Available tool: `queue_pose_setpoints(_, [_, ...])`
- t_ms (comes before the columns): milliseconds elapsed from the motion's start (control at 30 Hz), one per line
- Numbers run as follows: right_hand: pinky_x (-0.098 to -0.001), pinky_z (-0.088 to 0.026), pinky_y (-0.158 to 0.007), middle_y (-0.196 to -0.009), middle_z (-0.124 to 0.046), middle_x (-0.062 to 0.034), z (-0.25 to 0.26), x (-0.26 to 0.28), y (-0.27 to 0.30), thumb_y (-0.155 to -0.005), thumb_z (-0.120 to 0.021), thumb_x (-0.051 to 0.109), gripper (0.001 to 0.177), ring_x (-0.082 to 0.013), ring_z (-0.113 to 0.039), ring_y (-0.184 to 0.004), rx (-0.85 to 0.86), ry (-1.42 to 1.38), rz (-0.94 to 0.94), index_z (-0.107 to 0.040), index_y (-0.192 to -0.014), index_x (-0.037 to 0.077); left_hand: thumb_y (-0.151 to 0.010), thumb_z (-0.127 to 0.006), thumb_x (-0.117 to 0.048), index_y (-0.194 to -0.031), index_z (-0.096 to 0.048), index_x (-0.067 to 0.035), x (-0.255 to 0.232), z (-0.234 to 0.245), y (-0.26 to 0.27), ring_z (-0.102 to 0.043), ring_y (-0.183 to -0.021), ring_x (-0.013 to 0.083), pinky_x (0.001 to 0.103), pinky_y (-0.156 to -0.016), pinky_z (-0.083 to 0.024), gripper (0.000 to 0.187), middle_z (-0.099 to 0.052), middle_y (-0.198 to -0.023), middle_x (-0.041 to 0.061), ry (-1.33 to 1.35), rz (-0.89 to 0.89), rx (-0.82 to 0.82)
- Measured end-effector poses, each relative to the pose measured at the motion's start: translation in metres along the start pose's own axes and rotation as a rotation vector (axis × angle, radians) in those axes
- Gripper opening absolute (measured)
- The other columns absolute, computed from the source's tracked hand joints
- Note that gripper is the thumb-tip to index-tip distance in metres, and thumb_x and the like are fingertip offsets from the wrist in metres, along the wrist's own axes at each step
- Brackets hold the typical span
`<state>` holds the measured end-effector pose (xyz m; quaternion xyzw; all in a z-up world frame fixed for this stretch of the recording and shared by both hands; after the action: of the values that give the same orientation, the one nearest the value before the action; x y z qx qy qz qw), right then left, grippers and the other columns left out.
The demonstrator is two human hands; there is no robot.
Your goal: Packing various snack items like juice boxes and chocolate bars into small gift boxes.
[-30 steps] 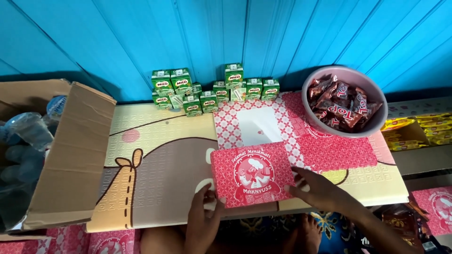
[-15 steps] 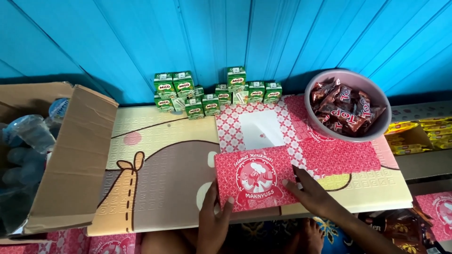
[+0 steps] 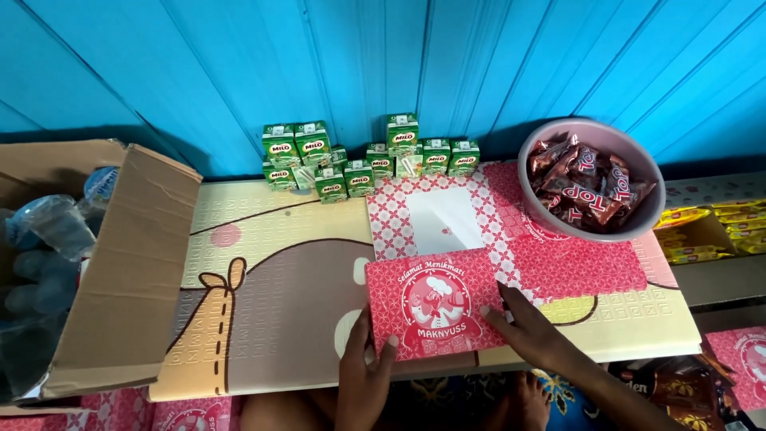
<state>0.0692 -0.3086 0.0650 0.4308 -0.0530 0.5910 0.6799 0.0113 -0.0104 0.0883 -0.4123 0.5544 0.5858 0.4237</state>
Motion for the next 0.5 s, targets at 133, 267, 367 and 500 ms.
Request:
queue_pose_setpoints(133, [-0.0468, -0.049, -0.114, -0.161, -0.041, -0.0177, 0.001, 0.01, 0.006, -0.093, -0.046, 0.063, 0.086, -0.0331, -0.052, -0.143, 0.0, -0.046, -0.036, -0.03, -0.158, 0.008, -0.095, -0.059, -0.031, -0.157, -0.036, -0.014, 0.002, 0.0, -0.001, -0.071, -0.123, 0.0228, 0.04, -0.096, -0.064, 0.068, -0.064, -0.14, 0.011, -0.022, 0.024, 0.0])
queue_pose_setpoints(267, [-0.0414, -0.055, -0.098, -0.123, -0.069, -0.0134, 0.001, 0.025, 0.013, -0.098, -0.047, 0.052, 0.064, -0.0226, -0.069, -0.107, -0.048, -0.131, 0.027, -0.049, -0.144, 0.008, -0.09, -0.068, -0.031, -0.15, -0.047, -0.008, 0.002, -0.002, -0.002, -0.071, -0.119, 0.0267, 0.042, -0.099, -0.06, 0.067, -0.067, -0.133, 0.014, 0.079, 0.074, -0.036])
queue_pose_setpoints(367, [-0.0444, -0.05, -0.109, -0.148, -0.056, -0.0174, -0.001, 0.019, 0.011, -0.097, -0.049, 0.052, 0.076, -0.028, -0.062, -0.129, -0.062, -0.163, -0.005, -0.035, -0.156, 0.006, -0.088, -0.067, -0.043, -0.147, -0.046, -0.007, 0.002, -0.005, -0.005, -0.068, -0.124, 0.0295, 0.048, -0.11, -0.052, 0.072, -0.064, -0.135, 0.017, 0.058, 0.071, -0.067])
queue_pose_setpoints(500, [-0.0477, -0.044, -0.119, -0.163, -0.037, -0.0187, -0.001, 0.007, 0.004, -0.093, -0.048, 0.061, 0.088, -0.0345, -0.048, -0.146, -0.047, -0.183, -0.073, -0.029, -0.159, 0.005, -0.083, -0.067, -0.052, -0.143, -0.046, -0.004, 0.017, -0.011, -0.01, -0.068, -0.114, 0.0264, 0.043, -0.099, -0.057, 0.079, -0.062, -0.13, 0.015, 0.156, 0.074, -0.094])
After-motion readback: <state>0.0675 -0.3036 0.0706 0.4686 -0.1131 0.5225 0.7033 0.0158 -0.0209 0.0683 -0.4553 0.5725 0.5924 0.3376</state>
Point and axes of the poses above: each hand's wrist, its own y-axis away from the middle knuckle, its own z-axis out of the back of the hand, x = y × z, the point moved 3 cm from there along -y, towards the middle knuckle
